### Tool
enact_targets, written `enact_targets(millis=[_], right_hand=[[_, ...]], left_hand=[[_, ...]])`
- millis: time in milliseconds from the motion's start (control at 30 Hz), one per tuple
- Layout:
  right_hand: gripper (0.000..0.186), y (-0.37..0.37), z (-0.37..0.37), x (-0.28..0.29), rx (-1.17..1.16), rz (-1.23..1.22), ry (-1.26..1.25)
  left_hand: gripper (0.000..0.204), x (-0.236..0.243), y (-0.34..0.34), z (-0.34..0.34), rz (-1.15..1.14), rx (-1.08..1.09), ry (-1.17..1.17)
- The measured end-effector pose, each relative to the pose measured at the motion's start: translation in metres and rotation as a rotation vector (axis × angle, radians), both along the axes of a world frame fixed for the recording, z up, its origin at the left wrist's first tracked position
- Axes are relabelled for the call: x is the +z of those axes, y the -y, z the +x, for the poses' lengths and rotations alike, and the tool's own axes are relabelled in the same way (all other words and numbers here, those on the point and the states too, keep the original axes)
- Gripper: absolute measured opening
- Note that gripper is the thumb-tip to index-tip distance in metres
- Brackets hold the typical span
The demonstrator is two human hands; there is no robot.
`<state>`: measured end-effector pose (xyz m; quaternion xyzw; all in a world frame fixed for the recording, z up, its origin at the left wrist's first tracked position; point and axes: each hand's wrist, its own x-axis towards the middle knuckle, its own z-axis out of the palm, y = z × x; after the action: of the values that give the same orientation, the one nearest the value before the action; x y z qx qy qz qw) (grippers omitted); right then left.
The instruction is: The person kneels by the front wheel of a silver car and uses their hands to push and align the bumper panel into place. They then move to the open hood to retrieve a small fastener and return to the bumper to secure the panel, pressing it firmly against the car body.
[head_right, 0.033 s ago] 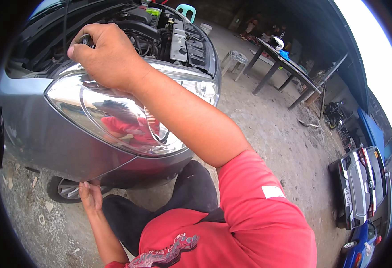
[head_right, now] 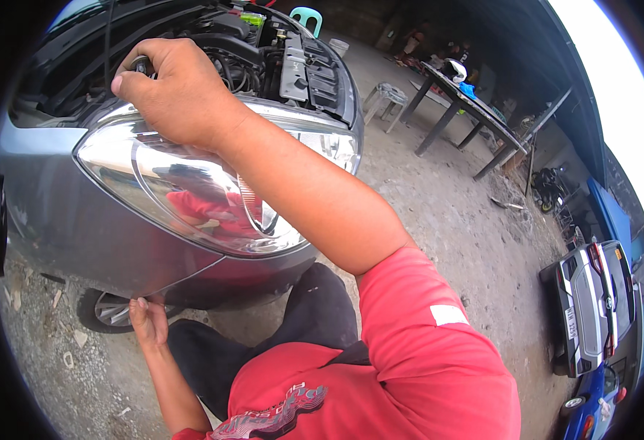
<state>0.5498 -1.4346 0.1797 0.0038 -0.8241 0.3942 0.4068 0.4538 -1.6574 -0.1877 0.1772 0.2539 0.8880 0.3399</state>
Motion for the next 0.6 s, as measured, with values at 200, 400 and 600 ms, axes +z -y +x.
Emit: enact_targets(millis=[200,400,600], right_hand=[[0.022,-0.001,-0.002,-0.001,-0.012,0.015,0.005],[0.022,-0.003,-0.001,-0.002,0.0,-0.017,0.013],[0.022,0.0,-0.002,0.003,-0.012,0.014,0.035]], left_hand=[[0.067,-0.007,0.0,-0.001,-0.002,0.007,0.012],[0.063,-0.006,0.01,0.002,-0.115,-0.018,0.068],[0.052,-0.004,0.011,0.004,-0.065,-0.038,0.157]])
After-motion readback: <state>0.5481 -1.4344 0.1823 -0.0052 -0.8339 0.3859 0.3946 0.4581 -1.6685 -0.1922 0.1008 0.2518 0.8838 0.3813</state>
